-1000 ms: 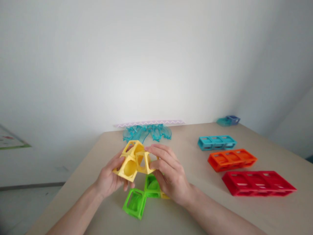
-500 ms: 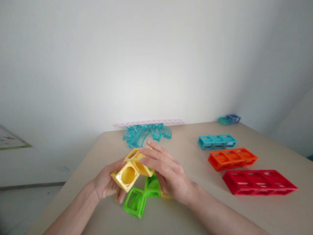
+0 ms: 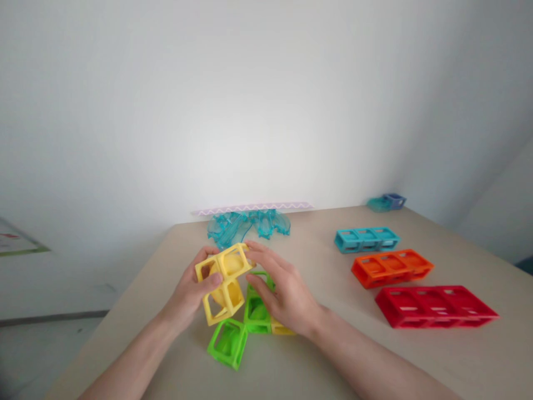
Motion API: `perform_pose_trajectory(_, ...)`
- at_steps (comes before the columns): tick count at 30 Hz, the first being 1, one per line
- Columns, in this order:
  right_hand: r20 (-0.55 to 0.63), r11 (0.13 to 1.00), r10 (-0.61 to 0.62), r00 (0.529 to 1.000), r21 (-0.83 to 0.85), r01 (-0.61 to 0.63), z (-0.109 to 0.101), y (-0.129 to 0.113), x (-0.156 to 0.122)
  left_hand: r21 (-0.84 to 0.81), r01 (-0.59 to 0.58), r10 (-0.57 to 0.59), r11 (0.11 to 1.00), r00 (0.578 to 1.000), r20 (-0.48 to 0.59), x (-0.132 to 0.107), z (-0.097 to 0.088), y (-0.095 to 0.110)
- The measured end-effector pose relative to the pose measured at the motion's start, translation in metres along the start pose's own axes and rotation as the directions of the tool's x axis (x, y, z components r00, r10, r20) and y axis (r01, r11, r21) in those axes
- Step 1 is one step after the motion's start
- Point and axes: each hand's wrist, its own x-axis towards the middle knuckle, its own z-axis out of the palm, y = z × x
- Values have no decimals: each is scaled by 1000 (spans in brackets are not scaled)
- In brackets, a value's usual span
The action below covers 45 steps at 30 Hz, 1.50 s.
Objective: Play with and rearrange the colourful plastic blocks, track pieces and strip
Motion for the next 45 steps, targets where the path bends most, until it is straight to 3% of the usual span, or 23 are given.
perform_pose_trajectory(4,59,974,21,998,-228,-7,-26,-5,4,-154,31,-48,988,992,-113,2,-4,1)
perform_pose_trajectory(6,159,947,79,984,-319,-25,-41,-5,4,-268,45,-96,962,979,-179,3,-6,4)
perform_pose_trajectory(9,350,924,134,927,-382,11,-51,-2,1,-407,57,-160,912,961,-226,4,-9,9)
perform_pose_trajectory(13,467,929,176,867,-369,10,-43,0,-2,-458,5,-145,889,952,-271,7,-10,8)
perform_pose_trajectory(20,474,945,146,868,-326,19,-23,-2,0,-336,-126,-42,934,891,-451,12,-5,1)
perform_pose_trajectory(22,492,961,129,861,-275,13,-21,0,0,-243,-212,49,946,840,-541,14,-5,-2)
perform_pose_trajectory(27,508,993,21,861,-114,43,-12,0,-2,54,-341,251,939,567,-785,24,-10,-12)
perform_pose_trajectory(29,504,994,-2,864,-93,57,-7,-1,-3,110,-364,295,925,505,-811,26,-13,-11)
perform_pose_trajectory(30,508,994,-6,861,-89,59,-5,-1,-4,96,-377,292,921,505,-812,26,-15,-8)
perform_pose_trajectory(31,515,995,-3,857,-86,55,-3,0,-4,41,-387,262,921,539,-801,25,-16,-3)
perform_pose_trajectory(32,519,995,8,855,-87,44,-1,1,-5,-59,-386,206,921,607,-768,23,-18,2)
perform_pose_trajectory(33,515,996,25,857,-89,24,1,2,-5,-192,-360,131,913,704,-698,21,-18,8)
perform_pose_trajectory(35,479,995,72,875,-101,-27,4,5,-4,-472,-217,-13,854,899,-437,14,-18,19)
perform_pose_trajectory(36,449,992,98,888,-111,-54,5,7,-3,-555,-143,-42,820,951,-307,11,-16,21)
perform_pose_trajectory(37,420,990,115,900,-118,-72,7,9,-2,-596,-75,-62,799,976,-207,8,-14,22)
perform_pose_trajectory(39,392,992,98,915,-109,-60,9,12,0,-593,49,-133,804,986,-98,4,-8,19)
perform_pose_trajectory(42,407,999,-19,913,-28,33,10,14,3,-509,177,-272,842,955,-118,5,0,11)
perform_pose_trajectory(45,408,995,-103,907,49,91,9,16,6,-465,216,-324,859,931,-165,7,4,8)
